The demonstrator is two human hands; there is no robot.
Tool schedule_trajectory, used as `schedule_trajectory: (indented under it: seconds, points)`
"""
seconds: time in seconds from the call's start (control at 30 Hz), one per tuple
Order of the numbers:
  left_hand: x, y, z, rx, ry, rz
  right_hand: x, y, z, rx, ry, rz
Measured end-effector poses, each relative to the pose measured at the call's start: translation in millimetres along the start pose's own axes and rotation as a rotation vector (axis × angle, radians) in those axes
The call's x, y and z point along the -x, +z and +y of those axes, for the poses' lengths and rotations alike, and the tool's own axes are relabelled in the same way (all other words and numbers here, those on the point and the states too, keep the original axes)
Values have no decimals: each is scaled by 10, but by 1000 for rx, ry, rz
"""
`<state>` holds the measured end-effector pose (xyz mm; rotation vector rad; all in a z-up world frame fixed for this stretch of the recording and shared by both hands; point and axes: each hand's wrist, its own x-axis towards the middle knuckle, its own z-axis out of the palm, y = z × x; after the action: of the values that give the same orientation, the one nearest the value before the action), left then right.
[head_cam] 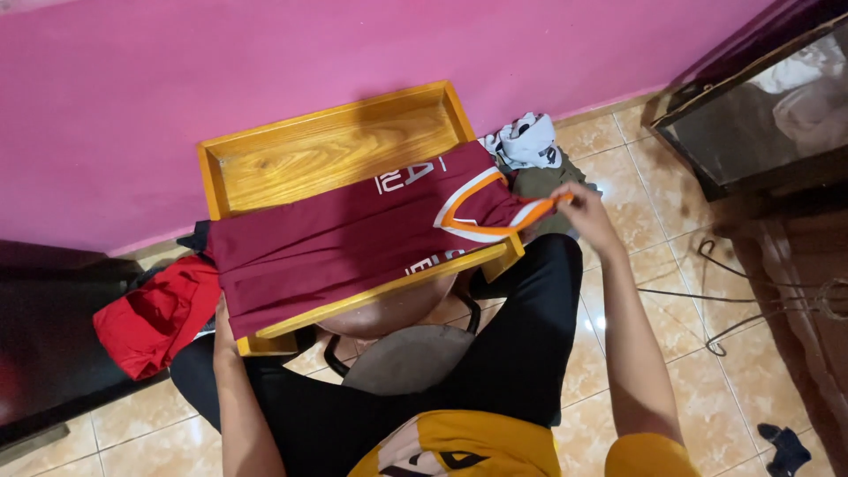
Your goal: Folding various items of clothing including shirts, jackets, and jerseys on a wooden tray.
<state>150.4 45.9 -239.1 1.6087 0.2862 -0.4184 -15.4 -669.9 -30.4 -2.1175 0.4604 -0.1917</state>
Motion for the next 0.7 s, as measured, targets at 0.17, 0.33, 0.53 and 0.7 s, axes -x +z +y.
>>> schedule_trajectory:
  seconds: [0.17, 0.33, 0.53, 0.7]
  points:
    - [-33, -9, -10, -12, 43, 7, -563, 20, 120, -573, 269, -48]
    - [-52, -47, -38, 3, 57, 41, -669, 63, 448, -292, 259, 0]
    - [-61, -43, -91, -3, 67, 100, -606, 364, 1300, 100, 199, -27]
    - [85, 324, 385, 46, -29, 323, -226, 1001, 556, -132, 370, 0]
